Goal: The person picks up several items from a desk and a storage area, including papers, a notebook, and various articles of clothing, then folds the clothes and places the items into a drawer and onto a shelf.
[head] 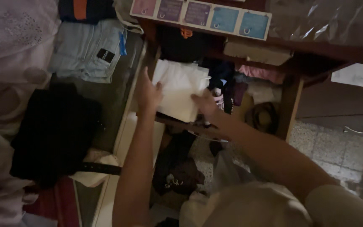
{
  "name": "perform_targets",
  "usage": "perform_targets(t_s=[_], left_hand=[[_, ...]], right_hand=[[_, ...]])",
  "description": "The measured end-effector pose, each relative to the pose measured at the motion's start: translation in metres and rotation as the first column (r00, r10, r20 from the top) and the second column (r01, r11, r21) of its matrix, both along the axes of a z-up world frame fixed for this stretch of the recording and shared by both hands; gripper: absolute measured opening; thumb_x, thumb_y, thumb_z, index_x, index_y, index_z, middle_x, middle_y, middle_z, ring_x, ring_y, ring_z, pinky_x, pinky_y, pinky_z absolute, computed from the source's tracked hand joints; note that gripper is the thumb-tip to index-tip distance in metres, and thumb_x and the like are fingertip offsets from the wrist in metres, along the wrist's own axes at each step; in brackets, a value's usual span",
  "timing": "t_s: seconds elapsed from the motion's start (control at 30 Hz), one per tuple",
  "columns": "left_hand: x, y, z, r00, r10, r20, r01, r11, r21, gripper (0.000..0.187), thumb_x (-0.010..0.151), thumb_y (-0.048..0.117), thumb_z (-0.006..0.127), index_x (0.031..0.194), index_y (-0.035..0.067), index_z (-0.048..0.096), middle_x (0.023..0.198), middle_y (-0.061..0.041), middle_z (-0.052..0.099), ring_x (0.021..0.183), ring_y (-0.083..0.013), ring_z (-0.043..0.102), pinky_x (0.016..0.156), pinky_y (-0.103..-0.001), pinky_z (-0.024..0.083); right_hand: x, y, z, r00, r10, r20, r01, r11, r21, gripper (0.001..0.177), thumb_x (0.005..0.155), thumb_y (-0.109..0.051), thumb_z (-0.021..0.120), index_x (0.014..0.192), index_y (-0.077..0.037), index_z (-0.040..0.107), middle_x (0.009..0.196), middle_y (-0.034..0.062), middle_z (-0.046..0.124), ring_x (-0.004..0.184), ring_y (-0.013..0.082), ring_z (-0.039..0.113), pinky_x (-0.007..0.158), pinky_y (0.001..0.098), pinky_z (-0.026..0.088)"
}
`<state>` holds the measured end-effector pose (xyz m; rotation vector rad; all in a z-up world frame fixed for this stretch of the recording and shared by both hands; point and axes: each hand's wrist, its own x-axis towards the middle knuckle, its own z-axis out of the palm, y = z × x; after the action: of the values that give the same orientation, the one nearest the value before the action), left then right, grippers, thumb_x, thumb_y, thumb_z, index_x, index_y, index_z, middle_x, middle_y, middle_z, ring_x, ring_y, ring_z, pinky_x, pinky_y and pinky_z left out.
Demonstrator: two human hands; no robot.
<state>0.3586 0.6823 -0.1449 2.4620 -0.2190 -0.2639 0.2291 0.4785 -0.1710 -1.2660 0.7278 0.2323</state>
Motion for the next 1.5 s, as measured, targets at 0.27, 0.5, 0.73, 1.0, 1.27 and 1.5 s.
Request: perform_targets(t_s=[0.27, 0.5, 0.73, 1.0, 1.27, 1.5], left_hand=[[-0.042, -0.016, -0.008, 0.874, -0.484, 0.037, 0.480, 0.874, 0.078, 0.107, 0.076, 0.046, 0.089, 0.161, 0.021, 0.029, 0.168, -0.024, 0.017, 0.154, -0.0471, 0.017, 0.123, -0.058, 0.023], [-0.045, -0.030, -0.012, 0.765, -0.465, -0.445, 0.625, 0.703, 0.340, 0.142, 0.062, 0.059, 0.093, 0.166, 0.032, 0.001, 0.171, -0.021, -0.011, 0.156, -0.0496, -0.004, 0.124, -0.065, 0.009], [-0.048, -0.057, 0.002, 0.744, -0.362, -0.562, 0.647, 0.601, 0.469, 0.136, 0.071, 0.050, 0.091, 0.165, 0.033, -0.007, 0.169, -0.017, -0.017, 0.156, -0.0472, -0.007, 0.124, -0.064, 0.009], [-0.108, 0.037, 0.018, 0.991, -0.093, -0.096, 0.006, 0.748, -0.664, 0.041, 0.105, 0.018, 0.068, 0.140, 0.000, 0.059, 0.136, -0.020, 0.062, 0.123, -0.0303, 0.059, 0.105, -0.043, 0.048], [-0.168, 0.058, -0.048, 0.807, 0.308, -0.504, -0.580, 0.569, -0.582, 0.024, 0.100, 0.017, 0.065, 0.115, 0.002, 0.055, 0.099, -0.010, 0.067, 0.083, -0.0196, 0.069, 0.071, -0.038, 0.060], [-0.156, 0.072, -0.073, 0.866, 0.151, -0.477, -0.441, 0.681, -0.584, 0.019, 0.096, 0.008, 0.066, 0.112, 0.003, 0.056, 0.094, -0.009, 0.067, 0.085, -0.0162, 0.067, 0.082, -0.035, 0.058]], right_hand=[[0.001, 0.003, -0.064, 0.996, 0.077, -0.049, -0.085, 0.977, -0.194, 0.040, 0.097, -0.014, 0.064, 0.130, 0.003, 0.049, 0.113, 0.0158, 0.066, 0.098, 0.0262, 0.066, 0.083, 0.0425, 0.057], [0.002, -0.001, -0.078, 0.976, 0.212, 0.044, -0.199, 0.957, -0.211, 0.047, 0.092, -0.016, 0.068, 0.132, -0.001, 0.048, 0.117, 0.0124, 0.067, 0.101, 0.0229, 0.066, 0.087, 0.0401, 0.056], [-0.051, -0.015, -0.025, 0.874, 0.136, 0.466, -0.176, 0.983, 0.045, 0.068, 0.091, -0.007, 0.069, 0.150, -0.006, 0.035, 0.135, 0.0078, 0.061, 0.119, 0.0207, 0.061, 0.098, 0.0348, 0.053], [-0.211, -0.116, 0.102, 0.778, 0.626, 0.048, -0.628, 0.776, 0.057, 0.046, 0.100, -0.031, 0.062, 0.138, -0.005, 0.061, 0.123, 0.0101, 0.074, 0.110, 0.0216, 0.072, 0.093, 0.0366, 0.060], [-0.287, -0.102, 0.024, 0.946, 0.235, -0.224, -0.118, 0.890, 0.440, 0.047, 0.096, -0.034, 0.058, 0.136, -0.009, 0.061, 0.113, 0.0129, 0.074, 0.101, 0.0254, 0.073, 0.082, 0.0426, 0.061], [-0.281, -0.099, 0.015, 0.958, 0.220, -0.183, -0.165, 0.946, 0.278, 0.055, 0.101, -0.047, 0.047, 0.128, -0.005, 0.070, 0.115, 0.0119, 0.079, 0.104, 0.0230, 0.073, 0.089, 0.0421, 0.058]])
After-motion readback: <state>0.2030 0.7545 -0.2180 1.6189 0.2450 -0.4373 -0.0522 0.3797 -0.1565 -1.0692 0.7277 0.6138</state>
